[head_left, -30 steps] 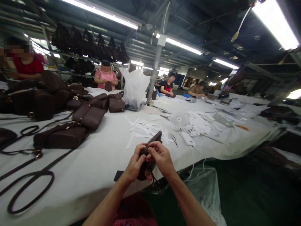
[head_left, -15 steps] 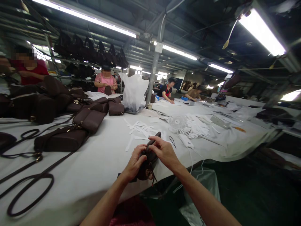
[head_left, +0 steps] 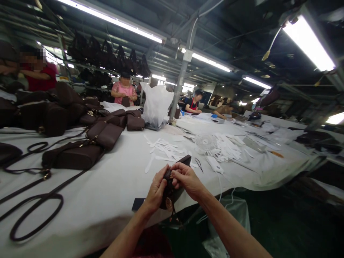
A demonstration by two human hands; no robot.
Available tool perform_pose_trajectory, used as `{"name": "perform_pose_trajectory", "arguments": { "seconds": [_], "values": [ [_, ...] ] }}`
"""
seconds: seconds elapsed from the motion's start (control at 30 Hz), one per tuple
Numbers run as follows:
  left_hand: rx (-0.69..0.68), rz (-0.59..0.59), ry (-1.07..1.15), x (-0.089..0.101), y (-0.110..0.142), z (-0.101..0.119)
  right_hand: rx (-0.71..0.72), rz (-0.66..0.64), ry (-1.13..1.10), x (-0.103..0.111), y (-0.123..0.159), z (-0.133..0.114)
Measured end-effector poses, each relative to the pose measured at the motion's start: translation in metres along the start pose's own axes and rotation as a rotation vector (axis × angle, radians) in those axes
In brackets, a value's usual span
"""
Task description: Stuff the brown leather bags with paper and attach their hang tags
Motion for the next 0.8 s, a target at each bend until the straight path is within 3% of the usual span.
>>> {"name": "perform_pose_trajectory", "arguments": {
  "seconds": [0.17, 0.27, 0.43, 0.67, 0.8],
  "values": [
    [-0.114, 0.005, -0.177, -0.01, 0.006, 0.014, 0.004, 0.078, -0.105, 0.0, 0.001, 0.007],
    [-0.194, 0.023, -0.263, -0.01, 0.004, 0.035, 0.026, -0.005, -0.106, -0.002, 0.004, -0.001],
    [-0.305, -0.069, -0.375, -0.004, -0.001, 0.062, 0.125, -0.085, -0.059, -0.01, 0.016, -0.02],
    [-0.108, -0.001, -0.175, 0.017, -0.006, 0.032, 0.102, -0.03, -0.103, -0.043, 0.0, 0.011],
    [-0.018, 0.088, -0.11, 0.034, -0.01, 0.038, 0.057, -0.098, -0.024, -0.06, -0.008, 0.007]
  ]
}}
Point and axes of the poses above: each hand's wrist, its own y-axis away from the middle knuckle, its own x-axis out of the back of the hand, z = x × y, the point moved 7 cm from there along -y, towards the middle knuckle, and after that the axes turned 6 degrees about y, right-handed, at the moved point
